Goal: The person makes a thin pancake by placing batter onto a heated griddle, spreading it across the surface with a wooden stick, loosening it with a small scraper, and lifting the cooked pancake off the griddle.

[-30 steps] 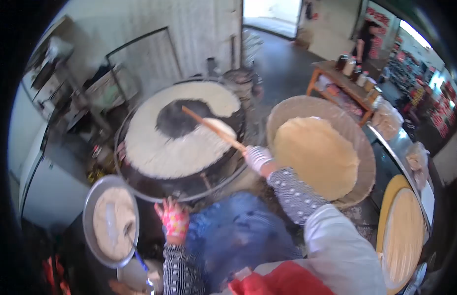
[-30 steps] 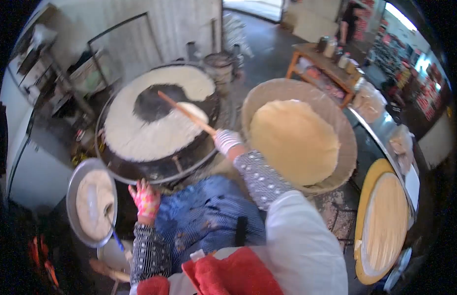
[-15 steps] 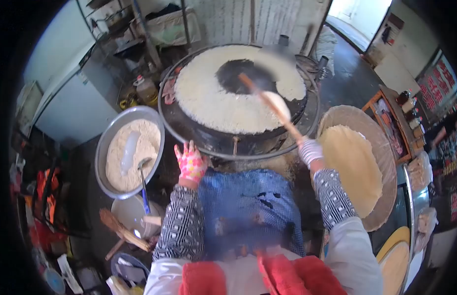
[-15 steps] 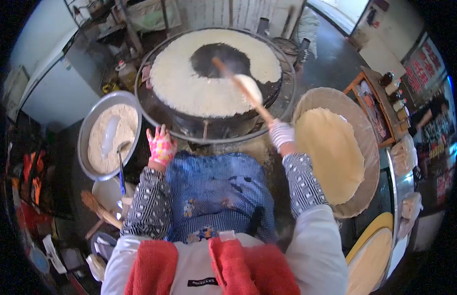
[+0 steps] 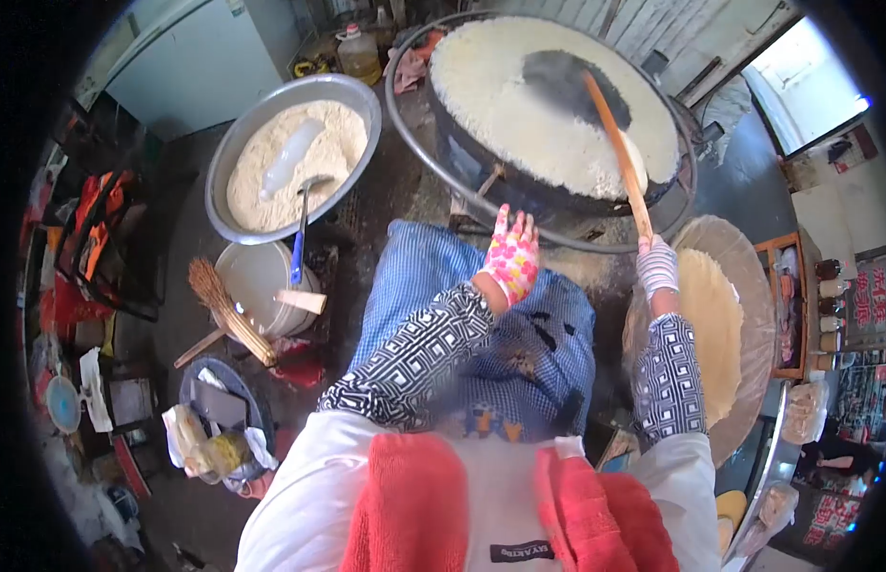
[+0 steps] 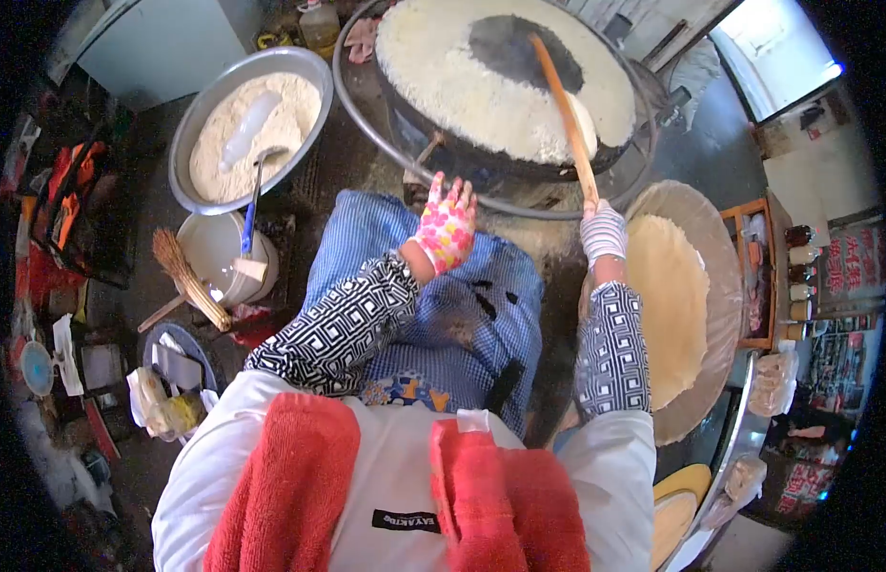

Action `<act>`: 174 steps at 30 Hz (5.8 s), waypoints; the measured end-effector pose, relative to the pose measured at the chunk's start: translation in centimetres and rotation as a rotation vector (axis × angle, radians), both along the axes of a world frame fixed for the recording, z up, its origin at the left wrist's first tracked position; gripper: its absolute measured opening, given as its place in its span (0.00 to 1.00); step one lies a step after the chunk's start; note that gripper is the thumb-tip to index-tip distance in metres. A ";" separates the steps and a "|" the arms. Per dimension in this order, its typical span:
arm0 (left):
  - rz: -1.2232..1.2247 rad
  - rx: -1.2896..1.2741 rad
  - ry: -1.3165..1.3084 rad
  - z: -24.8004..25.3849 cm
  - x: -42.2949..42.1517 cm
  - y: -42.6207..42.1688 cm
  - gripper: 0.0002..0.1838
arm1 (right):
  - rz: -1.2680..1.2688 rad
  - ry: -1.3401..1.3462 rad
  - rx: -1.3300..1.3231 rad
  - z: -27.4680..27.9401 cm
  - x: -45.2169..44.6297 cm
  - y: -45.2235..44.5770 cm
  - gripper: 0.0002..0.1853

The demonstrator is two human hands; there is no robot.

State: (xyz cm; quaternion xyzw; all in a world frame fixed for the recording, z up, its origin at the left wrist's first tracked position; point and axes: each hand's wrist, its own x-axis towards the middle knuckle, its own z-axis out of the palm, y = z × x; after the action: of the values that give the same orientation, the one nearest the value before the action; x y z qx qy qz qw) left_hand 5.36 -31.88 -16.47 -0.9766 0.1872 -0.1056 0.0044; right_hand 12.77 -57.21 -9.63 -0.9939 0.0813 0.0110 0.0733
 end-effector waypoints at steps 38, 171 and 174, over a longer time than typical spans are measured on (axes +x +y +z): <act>0.039 0.017 -0.043 -0.1 0.2 -0.7 0.26 | 0.119 0.045 -0.216 -2.9 -10.4 -4.7 0.16; 0.117 -0.001 -0.019 1.6 1.2 8.0 0.27 | 0.027 0.077 -0.044 1.5 2.1 0.0 0.17; 0.180 0.050 -0.049 2.3 2.1 9.7 0.27 | 0.047 0.158 -0.075 -0.1 2.8 -2.3 0.16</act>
State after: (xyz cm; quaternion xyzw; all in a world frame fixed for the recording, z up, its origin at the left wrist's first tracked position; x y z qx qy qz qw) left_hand 7.43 -22.22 -14.13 -0.9862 0.1013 -0.1239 0.0431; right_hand 15.56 -59.53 -9.74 -0.9937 0.0640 0.0878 0.0292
